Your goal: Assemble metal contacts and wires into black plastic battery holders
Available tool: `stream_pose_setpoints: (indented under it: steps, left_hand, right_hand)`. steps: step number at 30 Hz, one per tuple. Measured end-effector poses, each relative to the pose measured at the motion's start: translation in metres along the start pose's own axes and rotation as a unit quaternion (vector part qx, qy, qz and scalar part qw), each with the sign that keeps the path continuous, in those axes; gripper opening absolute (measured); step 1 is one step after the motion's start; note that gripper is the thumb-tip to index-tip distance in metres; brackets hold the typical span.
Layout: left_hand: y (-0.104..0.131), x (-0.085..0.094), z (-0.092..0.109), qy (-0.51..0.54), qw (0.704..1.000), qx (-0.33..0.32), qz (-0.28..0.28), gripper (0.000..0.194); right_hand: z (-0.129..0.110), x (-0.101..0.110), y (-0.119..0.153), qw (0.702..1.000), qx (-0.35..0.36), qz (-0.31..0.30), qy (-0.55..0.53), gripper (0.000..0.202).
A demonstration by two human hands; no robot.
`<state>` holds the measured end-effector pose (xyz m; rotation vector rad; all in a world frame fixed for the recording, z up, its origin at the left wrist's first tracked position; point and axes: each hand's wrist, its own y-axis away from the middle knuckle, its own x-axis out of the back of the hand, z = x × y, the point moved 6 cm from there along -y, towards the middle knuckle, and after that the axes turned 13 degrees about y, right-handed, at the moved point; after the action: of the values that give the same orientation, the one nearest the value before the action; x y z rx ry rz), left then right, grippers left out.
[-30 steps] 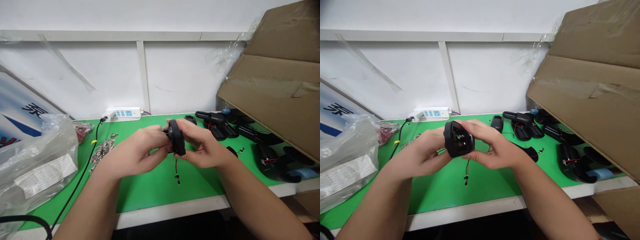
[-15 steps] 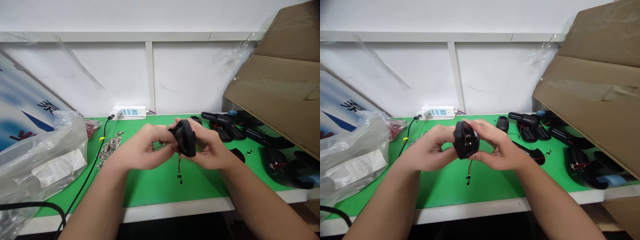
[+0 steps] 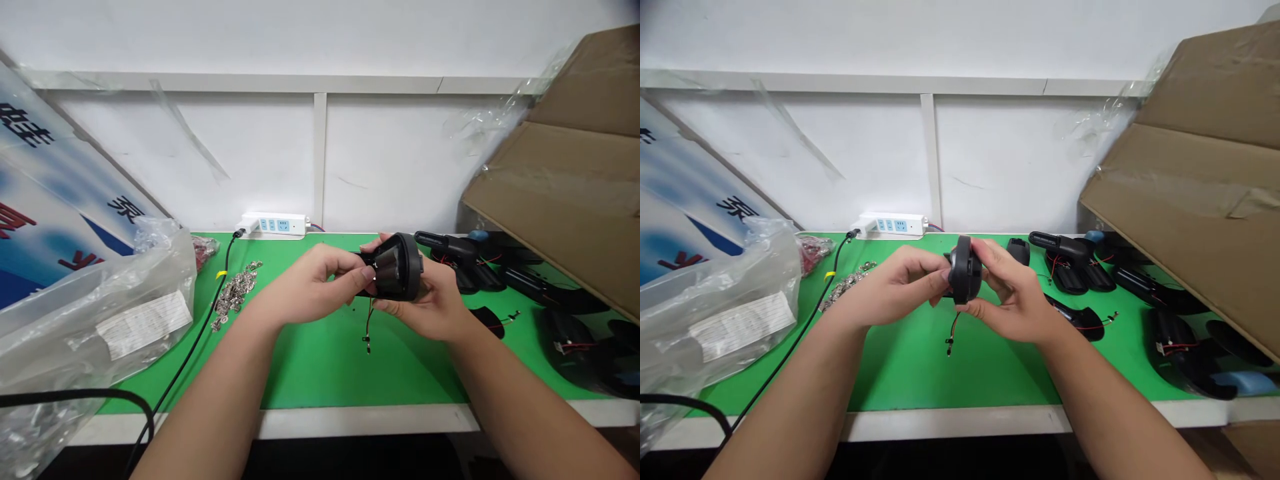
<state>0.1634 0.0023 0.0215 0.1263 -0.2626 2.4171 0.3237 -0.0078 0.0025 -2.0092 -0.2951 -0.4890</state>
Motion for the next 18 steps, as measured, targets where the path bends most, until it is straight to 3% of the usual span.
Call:
stream_pose_setpoints:
  steps: [5,11,18]
  left_hand:
    - [0.001,-0.005,-0.001,0.046,0.999,0.017,-0.015,0.043]
    - [0.004,-0.004,-0.003,0.099,0.992,0.060,-0.057,0.032]
    - [0.002,-0.004,-0.012,0.077,0.989,0.112,-0.053,0.029]
  right_hand:
    - [-0.009,0.000,-0.002,1.000,0.007,0.021,0.019,0.065]
    - [-0.018,-0.002,-0.005,0.999,0.031,0.002,0.036,0.071]
    - [-0.022,-0.002,-0.007,0.999,0.052,-0.004,-0.008,0.080]
